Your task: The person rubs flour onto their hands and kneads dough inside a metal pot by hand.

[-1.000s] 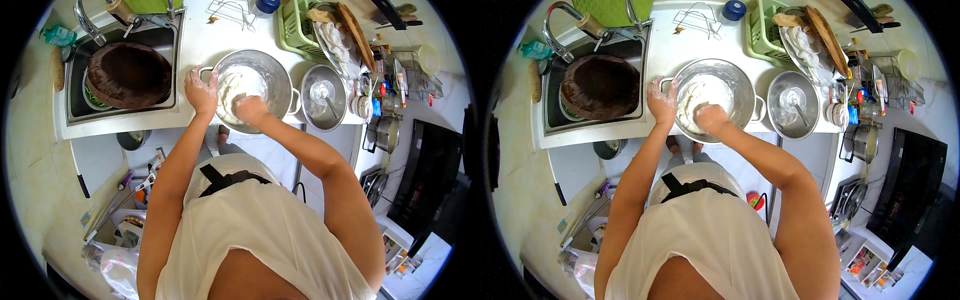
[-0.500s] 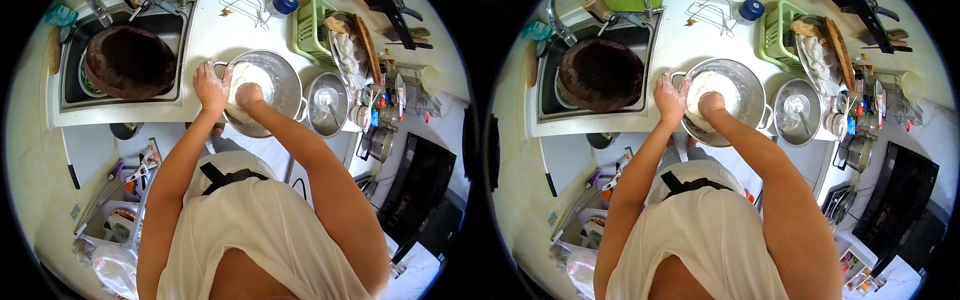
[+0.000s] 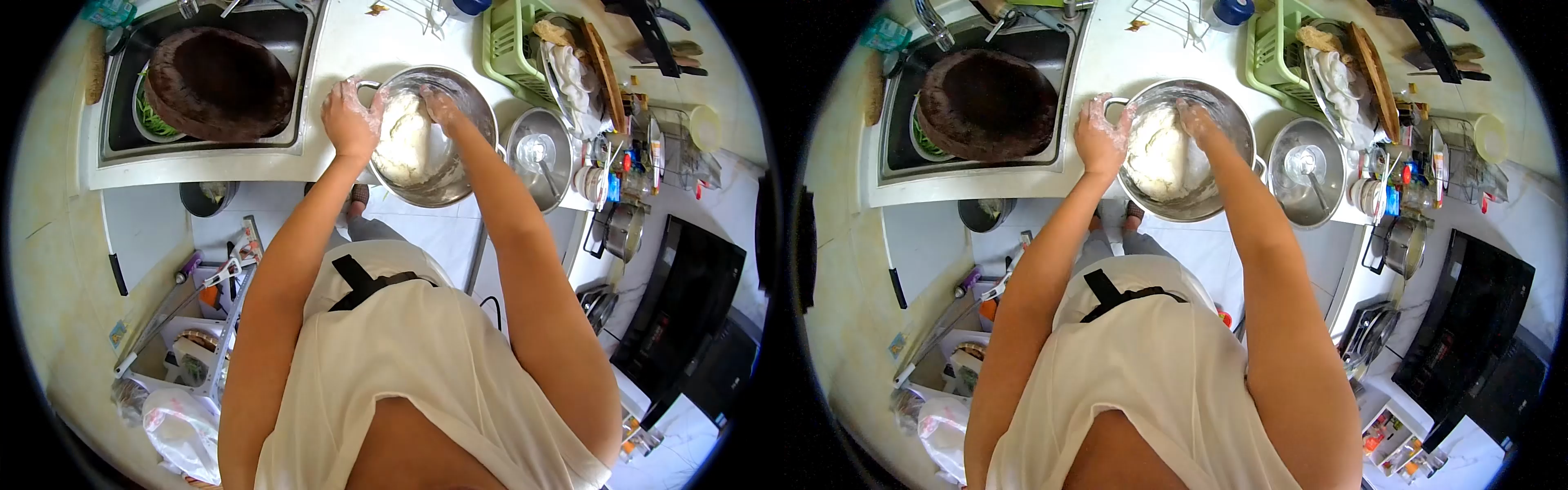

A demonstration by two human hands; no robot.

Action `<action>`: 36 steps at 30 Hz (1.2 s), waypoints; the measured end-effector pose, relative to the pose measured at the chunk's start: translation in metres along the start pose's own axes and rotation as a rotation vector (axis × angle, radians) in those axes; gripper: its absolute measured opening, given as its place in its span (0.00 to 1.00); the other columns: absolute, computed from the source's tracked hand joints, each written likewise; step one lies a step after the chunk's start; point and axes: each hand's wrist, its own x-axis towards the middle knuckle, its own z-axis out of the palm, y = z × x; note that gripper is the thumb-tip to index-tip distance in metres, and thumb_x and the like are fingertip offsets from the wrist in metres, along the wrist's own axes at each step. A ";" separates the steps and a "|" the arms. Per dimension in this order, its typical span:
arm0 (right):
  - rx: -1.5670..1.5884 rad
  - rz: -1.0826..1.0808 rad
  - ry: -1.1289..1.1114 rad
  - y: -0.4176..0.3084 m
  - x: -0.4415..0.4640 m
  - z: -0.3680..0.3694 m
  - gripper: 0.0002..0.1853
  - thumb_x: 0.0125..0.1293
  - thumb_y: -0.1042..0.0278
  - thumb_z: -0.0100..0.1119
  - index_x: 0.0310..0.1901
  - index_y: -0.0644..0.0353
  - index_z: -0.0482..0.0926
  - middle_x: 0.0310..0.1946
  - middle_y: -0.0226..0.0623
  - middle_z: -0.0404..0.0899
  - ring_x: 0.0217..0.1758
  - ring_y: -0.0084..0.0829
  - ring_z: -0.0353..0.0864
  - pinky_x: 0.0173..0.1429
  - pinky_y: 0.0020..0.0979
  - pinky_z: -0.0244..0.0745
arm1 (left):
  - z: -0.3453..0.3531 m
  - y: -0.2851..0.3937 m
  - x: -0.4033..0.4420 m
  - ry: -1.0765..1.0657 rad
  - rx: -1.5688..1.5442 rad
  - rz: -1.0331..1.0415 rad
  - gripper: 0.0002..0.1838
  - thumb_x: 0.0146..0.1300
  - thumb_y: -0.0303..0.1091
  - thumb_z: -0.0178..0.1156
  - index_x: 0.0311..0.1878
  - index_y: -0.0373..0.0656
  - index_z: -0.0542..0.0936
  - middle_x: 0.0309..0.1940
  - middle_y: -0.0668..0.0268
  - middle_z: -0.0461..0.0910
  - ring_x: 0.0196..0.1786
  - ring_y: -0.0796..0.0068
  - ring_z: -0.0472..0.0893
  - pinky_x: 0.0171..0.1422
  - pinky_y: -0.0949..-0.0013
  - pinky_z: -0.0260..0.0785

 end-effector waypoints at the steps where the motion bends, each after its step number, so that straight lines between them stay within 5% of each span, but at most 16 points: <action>1: 0.097 0.033 -0.045 -0.001 0.003 0.006 0.29 0.68 0.47 0.40 0.50 0.68 0.75 0.46 0.57 0.79 0.52 0.51 0.78 0.58 0.44 0.69 | 0.000 0.002 -0.001 -0.006 0.007 -0.017 0.23 0.56 0.48 0.65 0.48 0.40 0.78 0.44 0.55 0.78 0.49 0.51 0.76 0.55 0.54 0.66; 3: 0.180 0.027 -0.169 -0.035 -0.026 -0.010 0.30 0.69 0.45 0.37 0.49 0.67 0.76 0.45 0.57 0.80 0.53 0.51 0.78 0.58 0.44 0.69 | -0.001 0.002 -0.001 -0.005 0.012 -0.038 0.24 0.56 0.49 0.65 0.48 0.41 0.79 0.44 0.55 0.78 0.50 0.51 0.75 0.56 0.54 0.65; 7: -0.633 -0.323 -0.461 -0.119 -0.138 -0.053 0.28 0.69 0.45 0.34 0.43 0.62 0.78 0.31 0.54 0.81 0.35 0.53 0.81 0.44 0.46 0.77 | -0.001 0.004 -0.004 0.017 -0.007 -0.057 0.24 0.56 0.50 0.65 0.48 0.41 0.79 0.45 0.55 0.78 0.50 0.51 0.75 0.57 0.54 0.64; 9: -1.001 -0.497 -0.490 -0.100 -0.159 -0.028 0.19 0.67 0.57 0.41 0.38 0.64 0.76 0.28 0.50 0.82 0.32 0.45 0.84 0.37 0.43 0.79 | -0.001 0.005 -0.003 0.024 -0.010 -0.060 0.24 0.56 0.50 0.65 0.48 0.41 0.79 0.45 0.55 0.78 0.51 0.51 0.75 0.58 0.54 0.64; 10: -1.015 -0.693 -0.403 -0.094 -0.172 -0.021 0.14 0.65 0.63 0.44 0.38 0.64 0.76 0.27 0.46 0.83 0.30 0.41 0.85 0.34 0.41 0.78 | -0.001 0.004 -0.004 0.024 -0.005 -0.063 0.24 0.56 0.50 0.65 0.48 0.41 0.79 0.45 0.55 0.78 0.51 0.51 0.75 0.58 0.54 0.64; 20: -0.878 -0.905 -0.073 -0.046 -0.117 0.027 0.08 0.60 0.67 0.47 0.34 0.63 0.71 0.21 0.42 0.80 0.22 0.40 0.81 0.24 0.39 0.76 | -0.003 0.005 -0.001 0.036 -0.041 -0.040 0.22 0.56 0.44 0.66 0.48 0.41 0.79 0.44 0.56 0.77 0.50 0.52 0.75 0.58 0.55 0.63; 31: -0.931 -0.710 0.102 -0.058 -0.054 0.025 0.08 0.63 0.69 0.46 0.34 0.63 0.73 0.27 0.46 0.82 0.27 0.38 0.85 0.29 0.36 0.80 | -0.004 0.006 -0.007 0.026 0.005 -0.065 0.22 0.56 0.46 0.66 0.47 0.39 0.78 0.41 0.56 0.78 0.47 0.51 0.76 0.55 0.54 0.64; 36: -0.681 -0.303 -0.330 -0.097 -0.064 -0.020 0.21 0.69 0.60 0.41 0.52 0.69 0.72 0.43 0.58 0.80 0.51 0.52 0.79 0.56 0.43 0.72 | 0.000 0.000 -0.006 0.025 0.016 -0.055 0.24 0.55 0.49 0.66 0.48 0.40 0.78 0.42 0.56 0.77 0.48 0.53 0.75 0.57 0.54 0.63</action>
